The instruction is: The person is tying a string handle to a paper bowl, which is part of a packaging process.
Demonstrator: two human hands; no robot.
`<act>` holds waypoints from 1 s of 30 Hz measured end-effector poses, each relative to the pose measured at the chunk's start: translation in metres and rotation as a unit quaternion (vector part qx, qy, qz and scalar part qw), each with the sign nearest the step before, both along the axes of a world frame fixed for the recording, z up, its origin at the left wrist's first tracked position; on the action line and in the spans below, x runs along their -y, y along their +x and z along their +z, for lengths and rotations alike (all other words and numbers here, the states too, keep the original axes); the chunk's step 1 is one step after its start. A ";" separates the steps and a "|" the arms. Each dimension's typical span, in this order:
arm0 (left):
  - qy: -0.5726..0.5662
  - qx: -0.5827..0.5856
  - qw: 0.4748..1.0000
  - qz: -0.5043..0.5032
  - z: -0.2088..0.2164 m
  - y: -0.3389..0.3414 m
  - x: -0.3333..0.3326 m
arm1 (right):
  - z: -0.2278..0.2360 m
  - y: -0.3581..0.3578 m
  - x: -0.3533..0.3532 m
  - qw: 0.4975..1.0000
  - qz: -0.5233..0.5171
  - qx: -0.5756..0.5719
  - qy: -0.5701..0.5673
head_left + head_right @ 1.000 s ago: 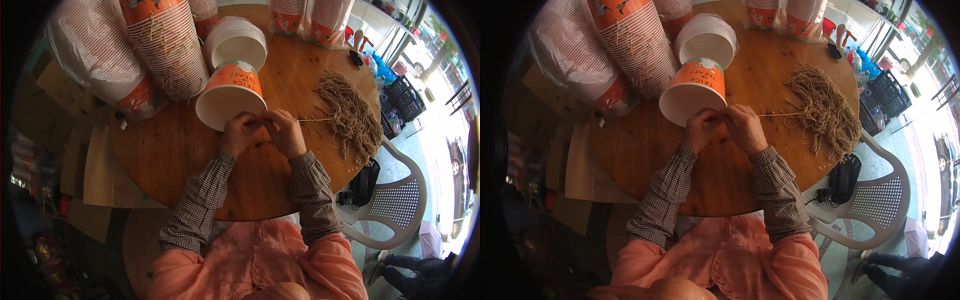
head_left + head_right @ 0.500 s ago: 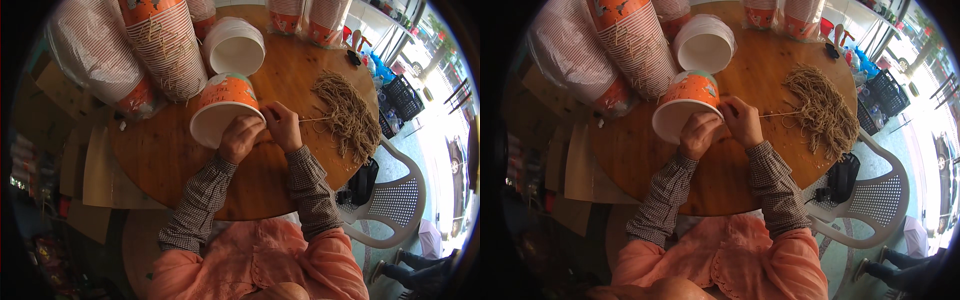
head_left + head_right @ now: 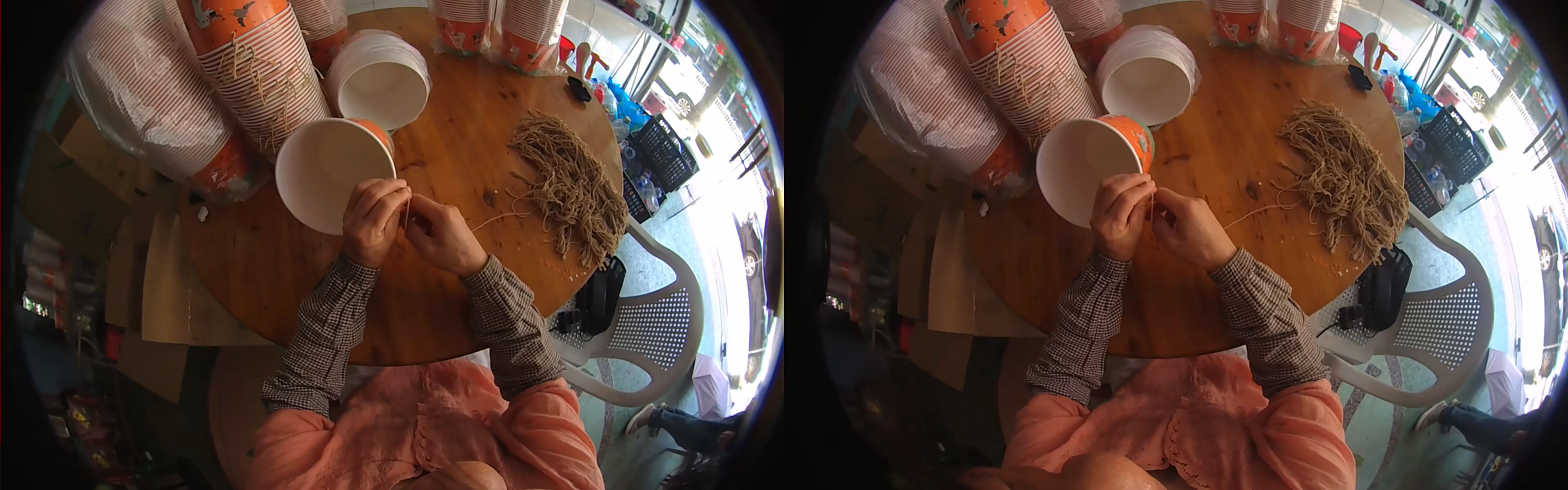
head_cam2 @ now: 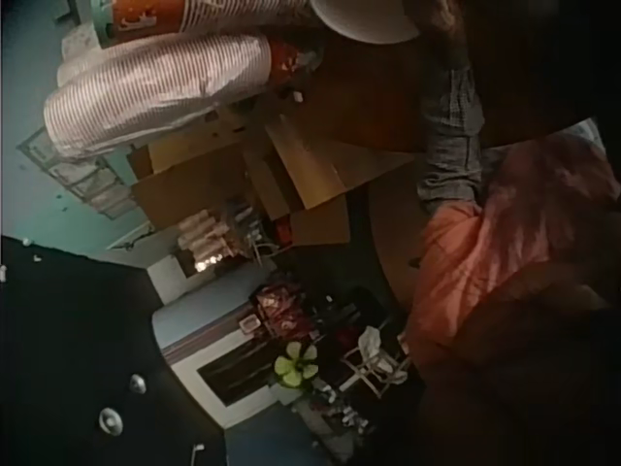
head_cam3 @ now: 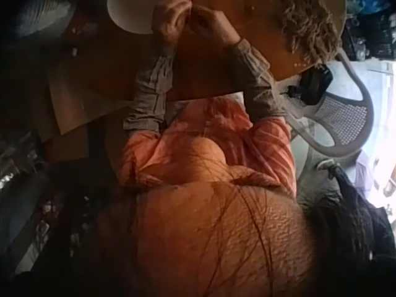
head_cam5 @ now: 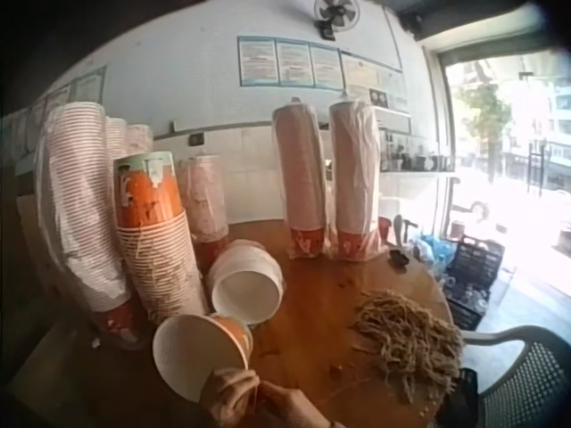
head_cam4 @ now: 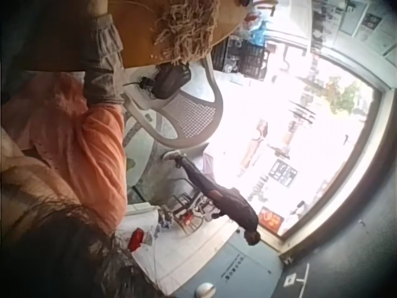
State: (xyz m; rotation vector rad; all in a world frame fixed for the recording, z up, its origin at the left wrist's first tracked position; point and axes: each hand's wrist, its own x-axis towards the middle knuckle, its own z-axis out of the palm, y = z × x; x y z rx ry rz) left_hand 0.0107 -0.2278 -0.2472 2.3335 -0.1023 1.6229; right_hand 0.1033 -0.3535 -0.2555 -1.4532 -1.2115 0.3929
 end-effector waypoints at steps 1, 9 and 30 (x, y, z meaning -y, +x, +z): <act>0.000 -0.005 1.000 0.002 0.003 -0.001 0.000 | 0.004 -0.001 0.003 0.995 -0.004 0.100 -0.025; -0.215 -0.134 0.962 -0.102 0.041 -0.022 0.001 | 0.039 -0.001 0.029 0.994 -0.063 -0.053 0.068; -0.511 -0.419 0.693 -0.289 0.095 -0.040 0.061 | 0.077 0.003 0.124 0.990 -0.074 0.096 0.077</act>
